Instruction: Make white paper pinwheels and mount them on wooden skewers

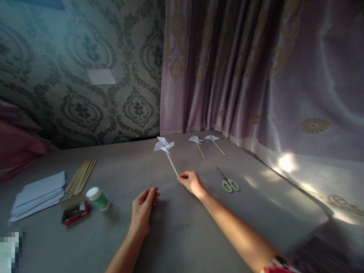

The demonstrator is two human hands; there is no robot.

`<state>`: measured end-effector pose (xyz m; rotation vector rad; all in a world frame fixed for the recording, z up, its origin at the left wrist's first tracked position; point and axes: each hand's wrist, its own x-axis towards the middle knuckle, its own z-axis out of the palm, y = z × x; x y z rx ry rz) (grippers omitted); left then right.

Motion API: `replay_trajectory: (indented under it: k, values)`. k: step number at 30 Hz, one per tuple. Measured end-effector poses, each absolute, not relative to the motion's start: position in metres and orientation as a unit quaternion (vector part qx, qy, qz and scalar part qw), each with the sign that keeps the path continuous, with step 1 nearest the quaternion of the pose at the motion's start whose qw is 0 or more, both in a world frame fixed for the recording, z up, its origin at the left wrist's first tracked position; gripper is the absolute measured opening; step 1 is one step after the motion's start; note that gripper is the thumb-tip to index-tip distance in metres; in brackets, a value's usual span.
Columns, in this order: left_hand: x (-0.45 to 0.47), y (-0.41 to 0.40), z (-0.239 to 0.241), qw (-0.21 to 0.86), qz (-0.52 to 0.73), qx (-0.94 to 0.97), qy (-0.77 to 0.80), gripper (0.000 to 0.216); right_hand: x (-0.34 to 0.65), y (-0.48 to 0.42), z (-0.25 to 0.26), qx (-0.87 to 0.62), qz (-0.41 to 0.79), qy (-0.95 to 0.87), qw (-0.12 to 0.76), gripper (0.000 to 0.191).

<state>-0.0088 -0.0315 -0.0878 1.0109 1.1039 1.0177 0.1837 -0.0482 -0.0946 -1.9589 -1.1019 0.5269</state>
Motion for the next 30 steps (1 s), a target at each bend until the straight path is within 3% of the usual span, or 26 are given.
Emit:
replay_trajectory:
  k: [12, 30]
  values:
    - [-0.010, -0.030, -0.090, 0.563, 0.417, 0.516, 0.493, 0.070, 0.227, -0.008, -0.083, -0.877, 0.130, -0.370, 0.278, 0.021]
    - [-0.009, -0.031, -0.088, 0.578, 0.385, 0.523, 0.495, 0.069, 0.232, 0.044, -0.069, -0.911, 0.039, -0.387, 0.139, 0.030]
